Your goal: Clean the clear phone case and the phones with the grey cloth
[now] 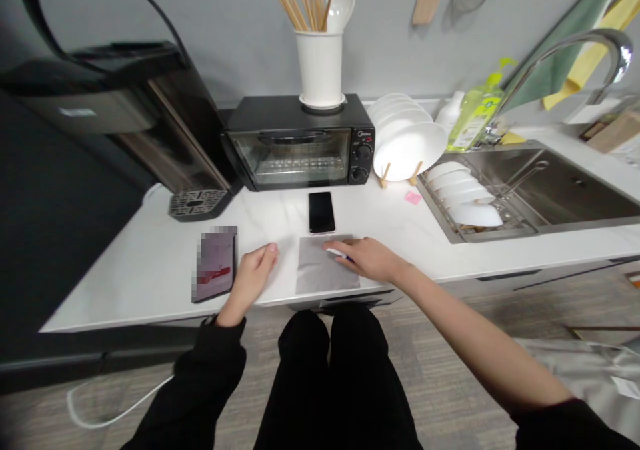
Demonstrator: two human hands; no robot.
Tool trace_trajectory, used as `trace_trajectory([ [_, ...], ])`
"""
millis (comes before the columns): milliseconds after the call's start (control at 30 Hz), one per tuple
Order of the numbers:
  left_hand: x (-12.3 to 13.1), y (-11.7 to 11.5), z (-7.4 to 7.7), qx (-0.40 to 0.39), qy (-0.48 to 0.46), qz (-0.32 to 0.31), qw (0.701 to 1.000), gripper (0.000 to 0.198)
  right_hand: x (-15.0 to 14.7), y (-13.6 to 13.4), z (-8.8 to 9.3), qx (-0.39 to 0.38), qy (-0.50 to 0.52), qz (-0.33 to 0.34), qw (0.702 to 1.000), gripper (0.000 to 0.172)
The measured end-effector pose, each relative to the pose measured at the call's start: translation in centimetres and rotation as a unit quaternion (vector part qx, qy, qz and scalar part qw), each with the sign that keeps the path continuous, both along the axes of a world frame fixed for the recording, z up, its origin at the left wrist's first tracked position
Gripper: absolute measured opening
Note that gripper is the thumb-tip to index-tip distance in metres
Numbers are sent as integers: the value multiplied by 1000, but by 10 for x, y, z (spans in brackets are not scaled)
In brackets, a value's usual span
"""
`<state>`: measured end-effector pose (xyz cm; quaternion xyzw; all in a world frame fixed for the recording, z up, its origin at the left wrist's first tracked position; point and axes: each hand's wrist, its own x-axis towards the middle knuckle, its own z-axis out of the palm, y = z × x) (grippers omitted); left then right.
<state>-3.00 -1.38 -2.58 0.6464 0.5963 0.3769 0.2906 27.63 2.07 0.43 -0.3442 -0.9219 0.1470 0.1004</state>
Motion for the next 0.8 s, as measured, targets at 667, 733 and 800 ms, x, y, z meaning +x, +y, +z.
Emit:
trace_trajectory([
  [667, -2, 0, -1, 0, -34, -6, 999, 48, 8, 12, 1, 74, -82, 25, 994, 38],
  [733, -3, 1, 1, 3, -33, -8, 999, 48, 10, 8, 2, 77, -74, 15, 994, 39],
  [800, -1, -1, 5, 6, -29, -19, 999, 46, 12, -1, 4, 79, -53, 0, 995, 42],
])
